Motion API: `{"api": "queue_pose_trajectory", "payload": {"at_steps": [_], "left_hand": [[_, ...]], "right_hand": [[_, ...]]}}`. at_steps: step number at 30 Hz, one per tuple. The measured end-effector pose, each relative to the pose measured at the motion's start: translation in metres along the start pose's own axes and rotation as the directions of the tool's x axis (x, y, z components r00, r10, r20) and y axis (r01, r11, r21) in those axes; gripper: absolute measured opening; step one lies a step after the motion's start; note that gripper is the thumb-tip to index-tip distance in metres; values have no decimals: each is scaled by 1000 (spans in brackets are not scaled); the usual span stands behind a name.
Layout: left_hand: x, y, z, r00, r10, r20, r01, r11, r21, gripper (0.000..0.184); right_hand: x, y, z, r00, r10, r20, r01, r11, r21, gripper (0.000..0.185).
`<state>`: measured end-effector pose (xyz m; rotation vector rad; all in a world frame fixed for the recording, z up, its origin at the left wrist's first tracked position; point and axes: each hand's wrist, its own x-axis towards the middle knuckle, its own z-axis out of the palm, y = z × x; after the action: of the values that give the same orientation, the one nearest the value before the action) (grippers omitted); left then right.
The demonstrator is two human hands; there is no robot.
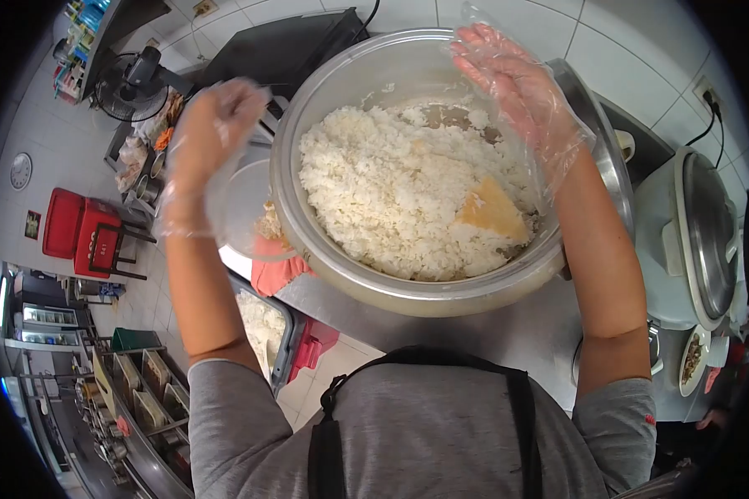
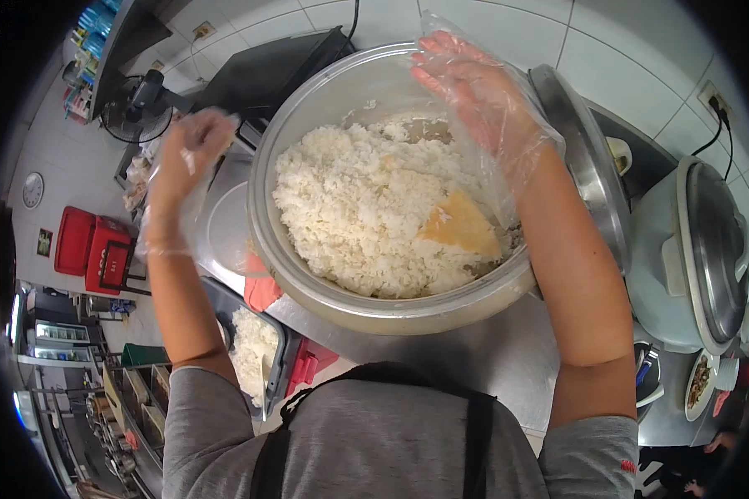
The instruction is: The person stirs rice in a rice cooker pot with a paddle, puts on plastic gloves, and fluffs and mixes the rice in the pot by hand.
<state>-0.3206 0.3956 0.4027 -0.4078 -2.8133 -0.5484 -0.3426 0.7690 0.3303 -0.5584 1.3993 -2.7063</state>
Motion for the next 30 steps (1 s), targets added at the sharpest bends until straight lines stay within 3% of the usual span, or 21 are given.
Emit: {"api": "queue_pose_trajectory", "payload": {"at_steps": [2,5,7,8,10,12,14,17,19,20,23,25,26,29,30], "left_hand": [[-20,-50,-5,997,-61,44,57,995,76,18],[-43,-68,-3,994,-59,95,46,990,131,25],[-39,-36,5,995,-27,100,16,994,108,30],[-35,-10,9,992,44,115,-21,981,-191,39],[-26,45,27,968,106,225,20,867,-497,52],[-20,93,56,878,314,362,0,756,-655,56],[-12,134,90,819,389,423,-126,839,-529,59],[-5,167,121,768,533,355,-258,765,-591,42],[-2,170,136,711,661,242,-380,650,-659,34],[-5,172,133,649,714,264,-419,624,-659,29],[-21,186,104,447,811,377,-460,570,-680,19],[-23,187,105,321,812,487,-406,582,-704,18],[-17,175,116,371,788,491,-449,615,-648,22],[-1,150,132,589,680,437,-486,730,-481,31],[0,152,129,572,672,471,-485,739,-466,33]], "right_hand": [[2,0,0,999,27,-30,-24,996,85,64],[-13,-2,41,969,-15,-247,-32,982,-186,65],[-13,8,55,945,-116,-307,29,961,-275,62],[-15,12,55,926,-168,-337,53,944,-325,60],[-10,25,37,949,-310,-65,260,880,-397,82],[0,31,23,883,-443,154,461,759,-460,99],[10,32,19,760,-564,322,640,565,-521,108],[-2,19,32,796,-552,248,535,450,-715,100],[-16,-8,43,905,-424,26,340,684,-645,92],[-20,-16,45,938,-338,-79,233,781,-579,88],[-4,-10,26,875,-333,-353,120,853,-508,70],[-10,-12,12,856,-344,-387,241,926,-289,60],[-12,-13,6,848,-348,-401,302,937,-175,56],[11,8,-39,817,-403,-413,384,914,-131,51],[7,6,-38,832,-405,-380,373,914,-157,51]]}}
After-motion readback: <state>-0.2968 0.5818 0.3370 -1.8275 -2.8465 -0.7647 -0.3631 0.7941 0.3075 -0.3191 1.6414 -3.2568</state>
